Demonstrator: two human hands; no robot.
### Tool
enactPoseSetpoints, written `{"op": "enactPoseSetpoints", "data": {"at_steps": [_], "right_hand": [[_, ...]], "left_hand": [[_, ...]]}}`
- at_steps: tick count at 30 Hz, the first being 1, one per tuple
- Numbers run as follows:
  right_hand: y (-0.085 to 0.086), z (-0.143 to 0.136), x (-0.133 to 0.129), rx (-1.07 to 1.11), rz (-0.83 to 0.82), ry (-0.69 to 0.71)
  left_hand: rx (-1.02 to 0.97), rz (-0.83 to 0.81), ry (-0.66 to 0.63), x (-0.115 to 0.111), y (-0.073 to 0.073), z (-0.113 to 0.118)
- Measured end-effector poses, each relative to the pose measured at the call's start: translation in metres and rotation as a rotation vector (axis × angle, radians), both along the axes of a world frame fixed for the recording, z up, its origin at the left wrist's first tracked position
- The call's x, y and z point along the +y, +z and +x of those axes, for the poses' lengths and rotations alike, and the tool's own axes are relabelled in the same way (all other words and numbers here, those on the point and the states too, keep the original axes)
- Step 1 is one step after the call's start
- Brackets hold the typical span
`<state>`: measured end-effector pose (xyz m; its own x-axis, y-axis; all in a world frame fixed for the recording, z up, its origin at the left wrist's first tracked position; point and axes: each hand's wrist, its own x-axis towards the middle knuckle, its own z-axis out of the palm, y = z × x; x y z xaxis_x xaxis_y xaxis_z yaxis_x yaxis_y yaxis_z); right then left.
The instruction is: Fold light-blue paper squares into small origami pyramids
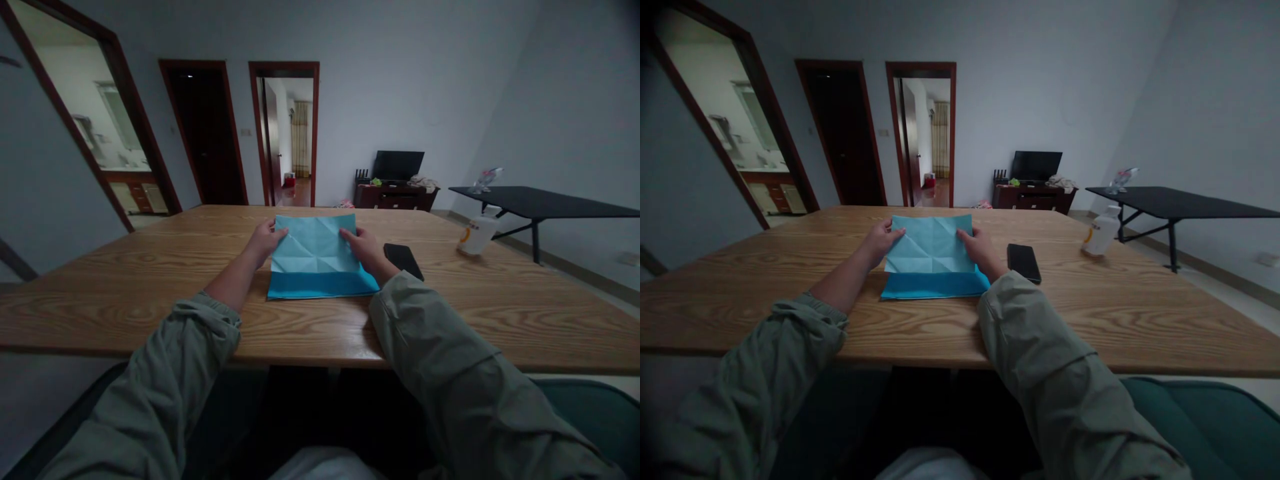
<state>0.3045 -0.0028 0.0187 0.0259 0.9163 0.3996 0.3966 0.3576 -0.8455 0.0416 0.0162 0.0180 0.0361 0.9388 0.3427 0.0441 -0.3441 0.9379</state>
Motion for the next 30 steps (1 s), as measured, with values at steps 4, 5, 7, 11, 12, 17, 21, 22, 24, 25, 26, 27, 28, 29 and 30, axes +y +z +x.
{"op": "enactPoseSetpoints", "data": {"at_steps": [4,5,7,11,12,17,21,22,24,25,26,27,28,29,30], "right_hand": [[-0.016,0.006,0.008,-0.374,-0.008,-0.072],[-0.021,0.006,0.01,-0.504,-0.006,-0.098],[-0.029,0.004,0.013,-0.686,-0.027,-0.132],[-0.035,-0.001,0.014,-0.775,-0.044,-0.155],[-0.035,-0.002,0.014,-0.775,-0.039,-0.158],[-0.029,-0.002,0.011,-0.679,-0.027,-0.131],[-0.015,0.005,0.013,-0.477,0.05,-0.342],[-0.011,0.007,0.013,-0.421,0.096,-0.415],[-0.003,0.005,0.01,-0.314,0.207,-0.497],[0.001,0.002,0.006,-0.267,0.261,-0.503],[0.003,-0.003,0.002,-0.226,0.312,-0.489],[0.005,-0.01,-0.003,-0.194,0.354,-0.453],[0.006,-0.018,-0.008,-0.167,0.387,-0.407],[0.007,-0.026,-0.013,-0.153,0.411,-0.331],[0.008,-0.034,-0.019,-0.149,0.422,-0.221]], "left_hand": [[0.332,-0.002,0.008,0.005,-0.016,-0.004],[0.455,0.033,0.021,0.006,-0.02,-0.004],[0.693,0.103,0.062,0.006,-0.025,-0.003],[0.915,0.146,0.097,0.006,-0.029,0.0],[0.929,0.14,0.093,0.006,-0.03,0.0],[0.831,0.153,0.099,0.008,-0.03,0.0],[0.658,0.329,0.317,0.003,-0.018,0.003],[0.623,0.389,0.364,0.0,-0.014,0.004],[0.568,0.461,0.392,-0.006,-0.007,0.011],[0.542,0.458,0.353,-0.009,-0.005,0.017],[0.511,0.423,0.278,-0.012,-0.003,0.023],[0.473,0.358,0.171,-0.016,-0.002,0.03],[0.423,0.279,0.042,-0.019,-0.002,0.037],[0.367,0.214,-0.078,-0.022,-0.002,0.044],[0.298,0.175,-0.163,-0.025,-0.001,0.049]]}}
